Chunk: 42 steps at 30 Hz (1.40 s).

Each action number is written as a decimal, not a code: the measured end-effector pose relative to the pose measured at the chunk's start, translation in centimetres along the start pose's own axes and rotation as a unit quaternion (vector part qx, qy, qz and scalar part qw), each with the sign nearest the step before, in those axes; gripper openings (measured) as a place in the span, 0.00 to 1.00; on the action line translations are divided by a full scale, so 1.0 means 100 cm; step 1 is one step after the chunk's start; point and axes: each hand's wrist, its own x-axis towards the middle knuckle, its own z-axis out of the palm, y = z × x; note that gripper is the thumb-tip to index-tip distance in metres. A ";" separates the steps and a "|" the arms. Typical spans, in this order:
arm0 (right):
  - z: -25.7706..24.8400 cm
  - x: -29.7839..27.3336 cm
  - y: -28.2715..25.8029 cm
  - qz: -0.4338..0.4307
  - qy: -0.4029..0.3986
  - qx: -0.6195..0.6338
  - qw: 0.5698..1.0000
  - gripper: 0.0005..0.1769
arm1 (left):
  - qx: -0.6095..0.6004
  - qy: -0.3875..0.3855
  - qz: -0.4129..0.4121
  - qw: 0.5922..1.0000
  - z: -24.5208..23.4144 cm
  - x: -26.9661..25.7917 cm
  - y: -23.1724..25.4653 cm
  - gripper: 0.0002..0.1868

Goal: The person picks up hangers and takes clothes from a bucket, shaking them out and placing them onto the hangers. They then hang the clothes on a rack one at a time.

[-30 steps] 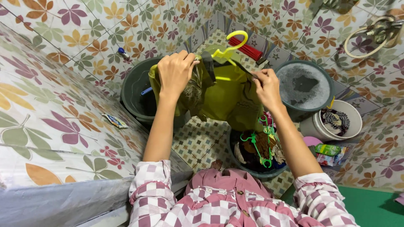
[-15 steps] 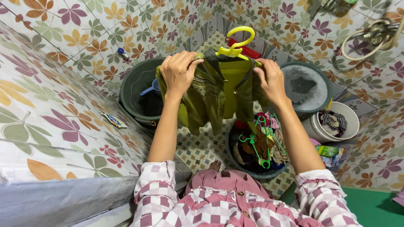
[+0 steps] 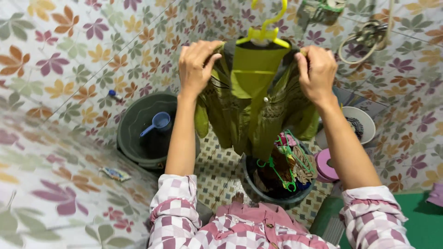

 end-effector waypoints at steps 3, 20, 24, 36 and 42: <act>-0.019 0.022 0.007 -0.022 0.030 -0.068 0.997 0.09 | -0.035 -0.001 -0.041 0.999 0.024 0.012 -0.021 0.10; -0.111 0.021 0.076 0.053 0.148 -0.258 0.953 0.06 | -0.242 -0.001 -0.049 0.969 0.202 0.130 -0.017 0.26; -0.158 0.021 0.109 0.133 0.178 -0.265 0.938 0.07 | -0.421 -0.146 -0.162 0.880 0.247 0.158 -0.015 0.23; -0.220 0.054 0.323 0.183 0.191 -0.129 0.956 0.13 | -0.562 -0.050 -0.054 0.824 0.348 0.246 0.038 0.22; -0.214 0.103 0.422 0.301 0.149 0.172 0.926 0.16 | -0.568 0.045 -0.027 0.821 0.401 0.303 0.045 0.16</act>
